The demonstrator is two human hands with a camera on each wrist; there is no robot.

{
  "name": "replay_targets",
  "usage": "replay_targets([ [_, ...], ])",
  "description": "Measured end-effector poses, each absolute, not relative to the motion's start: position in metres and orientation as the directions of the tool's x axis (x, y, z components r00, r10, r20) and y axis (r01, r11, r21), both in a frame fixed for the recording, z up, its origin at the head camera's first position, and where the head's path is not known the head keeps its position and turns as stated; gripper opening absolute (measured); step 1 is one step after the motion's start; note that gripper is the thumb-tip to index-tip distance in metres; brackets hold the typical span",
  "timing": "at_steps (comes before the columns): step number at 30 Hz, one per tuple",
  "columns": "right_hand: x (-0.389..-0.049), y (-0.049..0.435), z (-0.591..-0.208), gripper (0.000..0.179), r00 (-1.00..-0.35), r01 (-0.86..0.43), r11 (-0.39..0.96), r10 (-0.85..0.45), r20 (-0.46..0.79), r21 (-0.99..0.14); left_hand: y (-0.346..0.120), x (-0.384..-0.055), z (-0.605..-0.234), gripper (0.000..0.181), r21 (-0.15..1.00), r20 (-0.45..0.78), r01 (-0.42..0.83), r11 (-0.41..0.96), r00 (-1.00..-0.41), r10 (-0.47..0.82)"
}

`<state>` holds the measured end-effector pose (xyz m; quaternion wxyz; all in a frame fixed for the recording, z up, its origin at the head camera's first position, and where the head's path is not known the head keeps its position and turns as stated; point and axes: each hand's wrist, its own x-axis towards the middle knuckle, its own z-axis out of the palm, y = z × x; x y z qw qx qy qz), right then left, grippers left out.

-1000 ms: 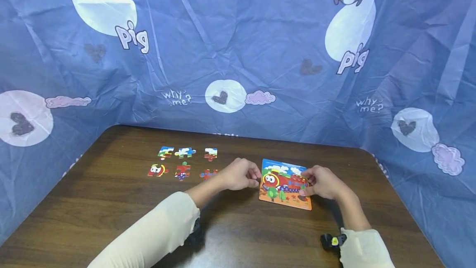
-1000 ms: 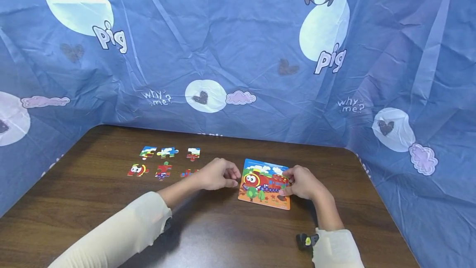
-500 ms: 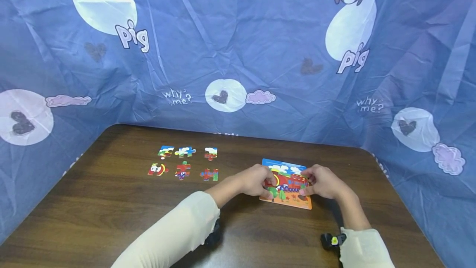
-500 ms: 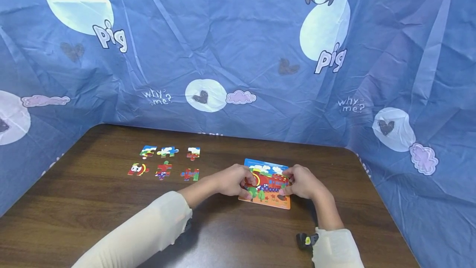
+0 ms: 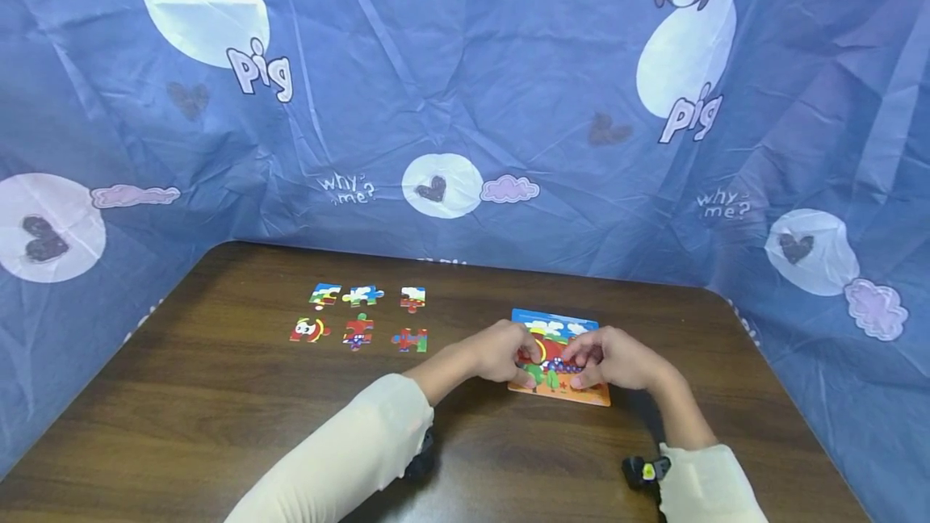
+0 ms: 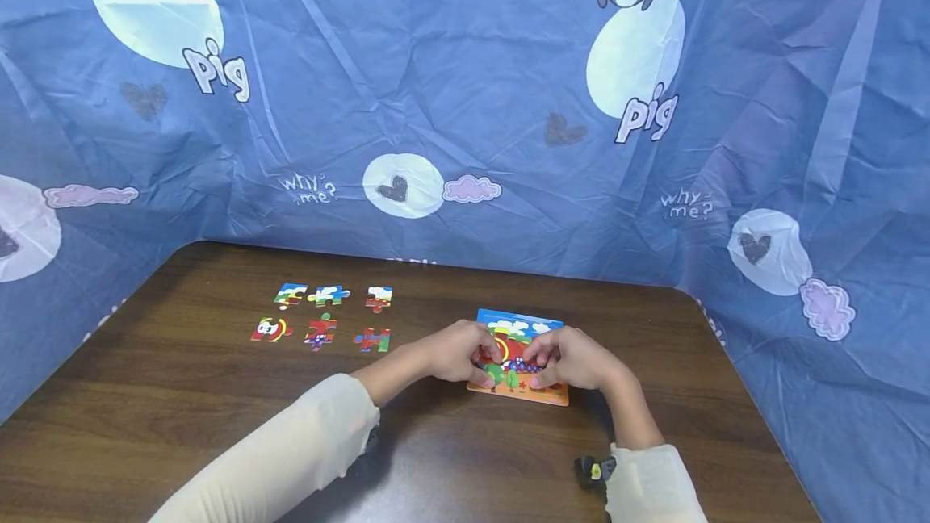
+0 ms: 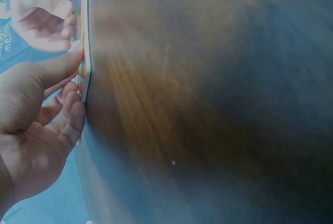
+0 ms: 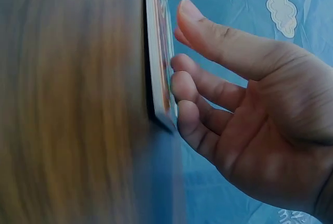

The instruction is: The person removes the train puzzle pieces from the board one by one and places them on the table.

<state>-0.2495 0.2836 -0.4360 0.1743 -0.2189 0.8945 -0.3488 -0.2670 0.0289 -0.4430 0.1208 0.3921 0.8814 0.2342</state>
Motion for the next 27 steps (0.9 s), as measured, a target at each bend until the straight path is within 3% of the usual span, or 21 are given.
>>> replay_targets([
  [4,-0.2490,0.2811,-0.4388,0.026,-0.814,-0.292,0.626,-0.560,-0.156,-0.723,0.0296,-0.2674,-0.4426,0.029,0.517,-0.026,0.636,0.572,-0.657,0.753],
  [10,-0.2485,0.2782,-0.4392,0.023,-0.827,-0.280,0.647,-0.538,-0.165,-0.709,0.0298,-0.2694,-0.4432,0.030,0.544,-0.032,0.619,0.566,-0.659,0.751],
  [27,-0.2482,0.2744,-0.4384,0.020,-0.846,-0.249,0.665,-0.503,-0.176,-0.704,0.0305,-0.2677,-0.4364,0.040,0.544,-0.114,0.519,0.659,-0.733,0.671],
])
